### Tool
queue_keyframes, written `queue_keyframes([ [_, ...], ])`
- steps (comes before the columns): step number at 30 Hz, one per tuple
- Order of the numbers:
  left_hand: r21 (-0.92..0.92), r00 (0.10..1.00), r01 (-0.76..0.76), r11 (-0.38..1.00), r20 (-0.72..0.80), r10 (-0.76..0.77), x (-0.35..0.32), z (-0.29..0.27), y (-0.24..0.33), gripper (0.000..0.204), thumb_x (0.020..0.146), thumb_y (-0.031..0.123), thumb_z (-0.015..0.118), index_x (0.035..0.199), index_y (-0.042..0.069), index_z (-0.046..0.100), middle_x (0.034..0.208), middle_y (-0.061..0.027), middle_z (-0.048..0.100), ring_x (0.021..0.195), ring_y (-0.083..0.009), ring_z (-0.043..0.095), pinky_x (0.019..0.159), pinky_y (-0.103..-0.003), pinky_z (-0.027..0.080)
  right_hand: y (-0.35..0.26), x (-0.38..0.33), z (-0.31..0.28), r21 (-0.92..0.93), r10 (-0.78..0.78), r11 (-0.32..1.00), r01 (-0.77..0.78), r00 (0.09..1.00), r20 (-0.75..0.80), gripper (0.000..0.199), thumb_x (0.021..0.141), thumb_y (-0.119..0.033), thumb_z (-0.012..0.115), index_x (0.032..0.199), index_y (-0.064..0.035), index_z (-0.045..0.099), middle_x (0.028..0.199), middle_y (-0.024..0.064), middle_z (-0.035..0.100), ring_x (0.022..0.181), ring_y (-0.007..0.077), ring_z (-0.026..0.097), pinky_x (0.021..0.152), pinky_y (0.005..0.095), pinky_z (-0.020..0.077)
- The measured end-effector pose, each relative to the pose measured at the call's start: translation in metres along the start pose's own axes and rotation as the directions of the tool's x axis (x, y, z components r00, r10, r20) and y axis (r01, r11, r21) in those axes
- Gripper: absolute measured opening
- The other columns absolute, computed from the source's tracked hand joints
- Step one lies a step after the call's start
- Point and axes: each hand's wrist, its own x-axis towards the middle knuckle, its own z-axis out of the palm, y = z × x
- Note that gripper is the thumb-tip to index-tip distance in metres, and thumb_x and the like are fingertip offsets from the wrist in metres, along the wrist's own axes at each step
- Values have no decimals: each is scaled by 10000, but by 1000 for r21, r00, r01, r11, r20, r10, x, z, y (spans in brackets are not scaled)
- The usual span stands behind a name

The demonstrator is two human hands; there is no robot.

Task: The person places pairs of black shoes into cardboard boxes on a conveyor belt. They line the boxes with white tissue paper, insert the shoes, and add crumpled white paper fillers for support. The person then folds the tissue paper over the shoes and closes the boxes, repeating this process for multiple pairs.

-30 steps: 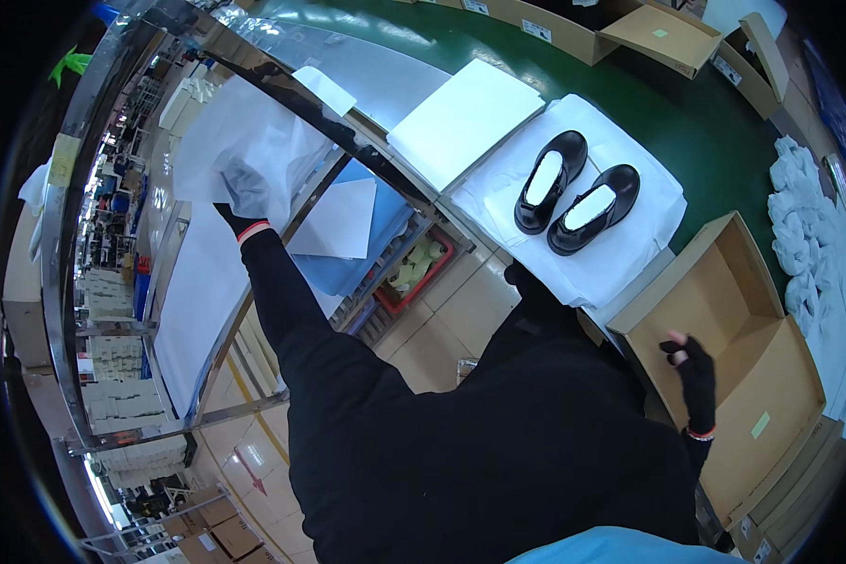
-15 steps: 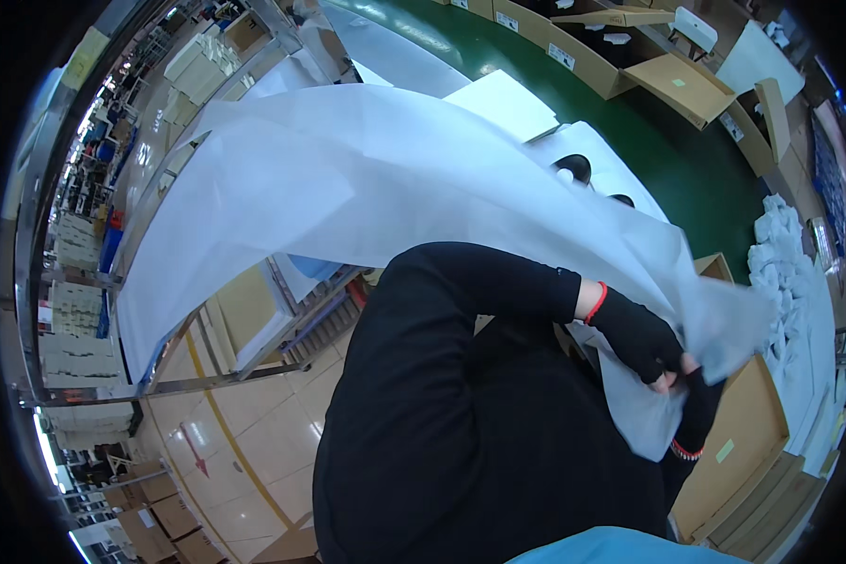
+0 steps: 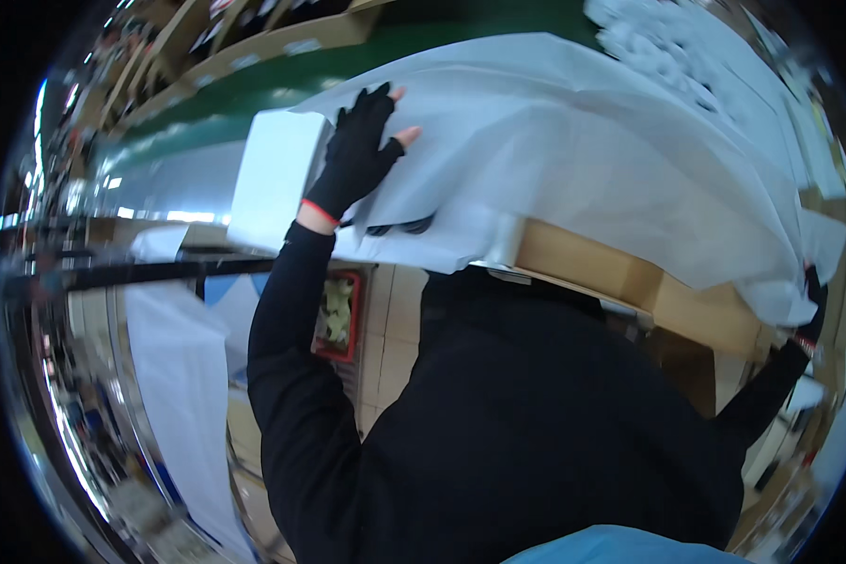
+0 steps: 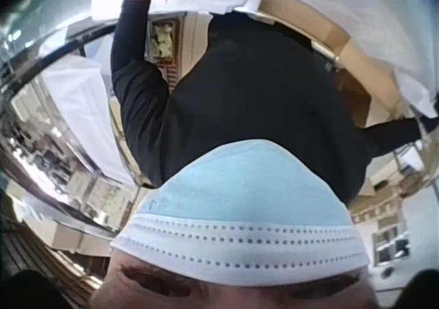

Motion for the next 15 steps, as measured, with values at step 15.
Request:
queue_keyframes([
  [15,314,997,-66,947,-25,77,51,23,46,758,789,386,726,1373,13,420,1304,-201,522,1179,-338,522,1005,-395,385,-58,-38,-89,-460,-150,887,40,967,-207,694,805,-286,747,1365,-3,451,1278,192,556,1133,290,545,958,373,425],
])
